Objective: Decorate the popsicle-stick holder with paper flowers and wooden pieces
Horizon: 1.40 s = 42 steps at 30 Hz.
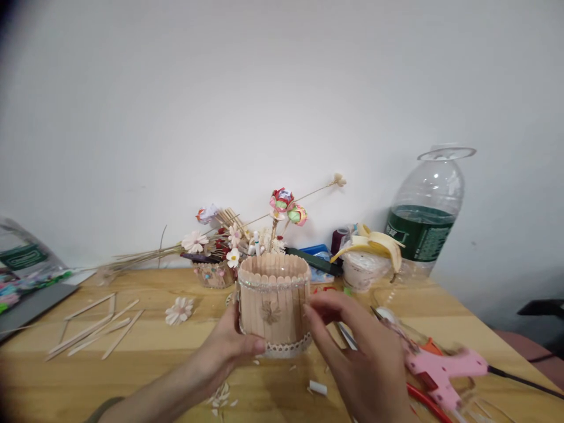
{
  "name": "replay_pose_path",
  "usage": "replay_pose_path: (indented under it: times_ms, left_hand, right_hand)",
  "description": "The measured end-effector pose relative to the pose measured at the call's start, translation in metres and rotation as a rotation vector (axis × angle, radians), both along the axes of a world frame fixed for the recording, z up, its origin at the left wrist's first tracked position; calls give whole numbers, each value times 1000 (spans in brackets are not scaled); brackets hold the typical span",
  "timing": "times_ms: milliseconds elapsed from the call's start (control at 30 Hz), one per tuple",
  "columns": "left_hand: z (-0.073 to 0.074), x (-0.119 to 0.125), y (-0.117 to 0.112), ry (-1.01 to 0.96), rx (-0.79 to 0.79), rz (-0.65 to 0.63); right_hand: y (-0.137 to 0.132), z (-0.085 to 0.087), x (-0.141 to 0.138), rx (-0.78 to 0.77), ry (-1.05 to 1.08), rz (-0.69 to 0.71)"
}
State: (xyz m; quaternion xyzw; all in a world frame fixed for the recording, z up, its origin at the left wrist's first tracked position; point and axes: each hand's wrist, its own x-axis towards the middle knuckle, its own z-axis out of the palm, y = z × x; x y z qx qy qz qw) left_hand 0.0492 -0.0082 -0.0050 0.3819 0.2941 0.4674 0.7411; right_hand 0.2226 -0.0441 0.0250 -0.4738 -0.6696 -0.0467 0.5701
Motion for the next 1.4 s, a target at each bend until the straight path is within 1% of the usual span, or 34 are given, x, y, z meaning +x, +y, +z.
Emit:
replay_pose_path:
  times_ms: [67, 167, 267, 367, 400, 467, 533, 567, 600, 633, 667, 700, 733, 767, 867, 933, 1000, 1133, 1200, 1267, 1300, 1333, 1400]
  left_hand:
    - [-1, 0, 0, 21, 0, 23]
    - [-3, -1, 1, 102, 18, 50]
    - [-6, -3, 3, 194, 72, 69]
    - [-8, -3, 6, 225, 92, 98]
    - [-8, -3, 7, 214, 83, 91]
    - [-6, -3, 6, 166, 59, 44]
    - [-3, -2, 5, 106, 32, -13]
    - [-2, -2, 4, 86, 14, -33]
    - [0, -2, 3, 75, -5, -45]
    - [2, -2, 3, 68, -22, -48]
    - [4, -3, 2, 63, -34, -44]
    - [5, -3, 1, 59, -40, -39]
    - [6, -3, 1, 56, -44, -38]
    - [7, -3, 1, 53, -47, -42]
    - [7, -2, 0, 35, -54, -63]
    - [6, -1, 0, 28, -44, -64]
    - [4, -1, 1, 51, -28, -48]
    - [-1, -2, 3, 116, 5, 14]
    - [-3, -2, 4, 135, 6, 26]
    - [-2, -2, 4, 142, -11, 13]
    - [-1, -2, 4, 135, -22, -3]
    - [1, -3, 3, 120, -33, -25]
    - [4, -4, 2, 80, -44, -68]
  right_hand:
    - [1, -4, -2, 96, -185, -60]
    - [3, -9, -3, 184, -339, -125]
    - [5, -11, -2, 208, -439, -179]
    - [6, -7, -4, 178, -453, -167]
    - [6, -4, -5, 148, -425, -125]
    - [4, 2, -5, 22, -301, 25]
    - [0, 8, -2, -145, -94, 189]
    - [-2, 10, 1, -204, 29, 244]
    - [-3, 13, 4, -226, 165, 274]
    - [-5, 15, 7, -212, 299, 286]
    - [-6, 16, 10, -177, 407, 272]
    - [-6, 16, 12, -139, 464, 236]
    - [-6, 16, 12, -107, 453, 185]
    - [-6, 15, 12, -80, 369, 129]
    - [-2, 8, 5, 39, -73, 4]
    - [1, 3, 0, 134, -272, -33]
    - [4, -1, -3, 191, -366, -87]
    - [7, -5, -1, 210, -488, -176]
    - [8, -5, -1, 199, -542, -192]
    - [8, -4, -1, 166, -542, -161]
    - [7, -3, -2, 119, -498, -108]
    - [5, -1, -3, 52, -418, -26]
    - [0, 4, -2, -101, -159, 166]
